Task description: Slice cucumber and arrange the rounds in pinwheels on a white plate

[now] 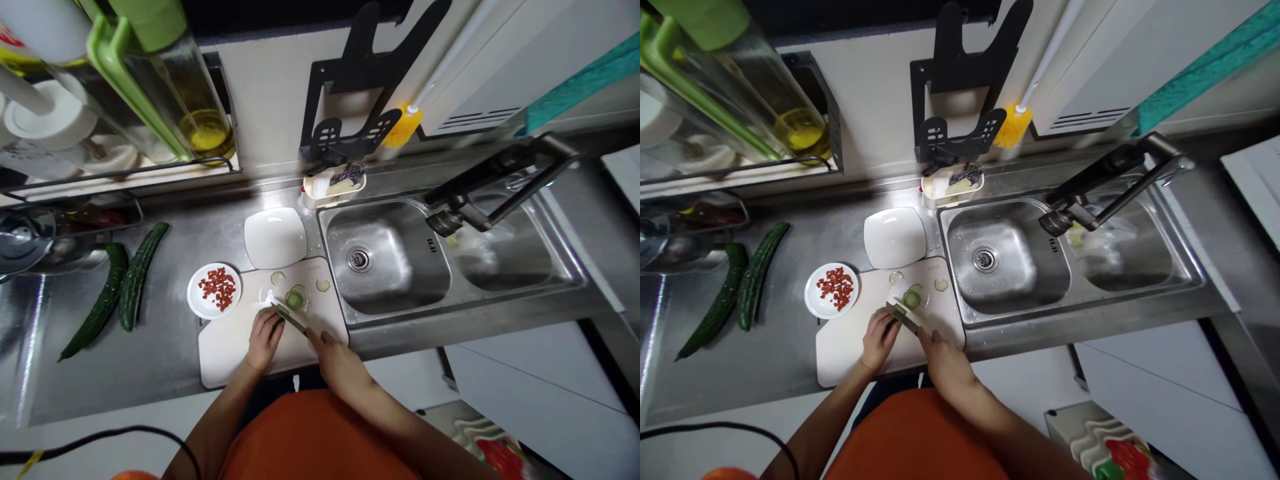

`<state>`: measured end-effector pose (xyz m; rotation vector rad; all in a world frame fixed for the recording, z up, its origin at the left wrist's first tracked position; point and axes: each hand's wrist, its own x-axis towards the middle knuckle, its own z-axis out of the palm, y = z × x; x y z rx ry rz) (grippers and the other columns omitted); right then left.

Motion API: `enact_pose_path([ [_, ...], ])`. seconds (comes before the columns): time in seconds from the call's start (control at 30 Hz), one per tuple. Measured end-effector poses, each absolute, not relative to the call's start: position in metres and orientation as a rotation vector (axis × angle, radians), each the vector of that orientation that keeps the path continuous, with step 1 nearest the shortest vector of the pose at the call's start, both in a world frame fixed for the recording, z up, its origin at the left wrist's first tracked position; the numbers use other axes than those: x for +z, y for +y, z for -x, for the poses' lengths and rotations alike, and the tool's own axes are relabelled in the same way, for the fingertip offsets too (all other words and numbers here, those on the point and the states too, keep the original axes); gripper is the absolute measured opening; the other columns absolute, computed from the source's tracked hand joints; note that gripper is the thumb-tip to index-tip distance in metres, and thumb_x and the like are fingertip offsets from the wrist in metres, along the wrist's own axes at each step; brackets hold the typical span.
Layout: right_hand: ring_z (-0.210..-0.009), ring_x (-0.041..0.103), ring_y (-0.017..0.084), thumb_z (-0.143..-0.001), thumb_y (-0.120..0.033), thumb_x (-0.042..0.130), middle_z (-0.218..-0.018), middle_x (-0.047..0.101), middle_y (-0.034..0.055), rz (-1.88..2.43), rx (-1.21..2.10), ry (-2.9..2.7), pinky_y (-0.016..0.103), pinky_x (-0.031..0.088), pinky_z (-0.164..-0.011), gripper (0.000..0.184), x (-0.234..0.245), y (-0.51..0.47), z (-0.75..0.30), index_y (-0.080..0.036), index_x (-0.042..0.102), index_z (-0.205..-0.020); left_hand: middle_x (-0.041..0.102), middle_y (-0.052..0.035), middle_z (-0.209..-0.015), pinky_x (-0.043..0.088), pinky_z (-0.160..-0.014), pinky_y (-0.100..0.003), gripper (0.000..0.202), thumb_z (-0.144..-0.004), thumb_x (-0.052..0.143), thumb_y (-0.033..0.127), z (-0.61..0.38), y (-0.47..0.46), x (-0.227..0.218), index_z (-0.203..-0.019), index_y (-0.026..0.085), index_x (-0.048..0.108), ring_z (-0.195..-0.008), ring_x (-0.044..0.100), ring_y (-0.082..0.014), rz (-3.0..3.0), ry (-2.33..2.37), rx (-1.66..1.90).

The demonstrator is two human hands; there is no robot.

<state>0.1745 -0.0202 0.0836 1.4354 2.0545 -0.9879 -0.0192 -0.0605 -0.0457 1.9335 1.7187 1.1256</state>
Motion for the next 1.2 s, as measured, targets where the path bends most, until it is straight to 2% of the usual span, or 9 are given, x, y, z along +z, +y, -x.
enact_pose_path([
  [0.73, -0.073, 0.064, 0.017, -0.083, 0.001, 0.027, -0.1, 0.064, 0.0092, -1.437, -0.995, 2.048, 0.023, 0.04, -0.057, 0.06, 0.092, -0.03, -0.177, -0.024, 0.045, -0.135, 0.063, -0.009, -0.102, 0.05, -0.093, -0.039, 0.023, -0.083, 0.061, 0.015, 0.02, -0.067, -0.053, -0.105, 0.017, 0.063, -0.101, 0.06, -0.0191, -1.977, 1.785, 1.07],
  [1.2, -0.078, 0.065, 0.019, -0.084, -0.001, 0.024, -0.102, 0.064, 0.0114, -1.393, -1.037, 1.978, 0.025, 0.045, -0.063, 0.056, 0.095, -0.02, -0.171, -0.022, 0.048, -0.131, 0.065, -0.0086, -0.101, 0.049, -0.093, -0.041, 0.024, -0.083, 0.06, 0.014, 0.02, -0.066, -0.052, -0.107, 0.018, 0.063, -0.1, 0.06, -0.0194, -1.979, 1.762, 1.056],
])
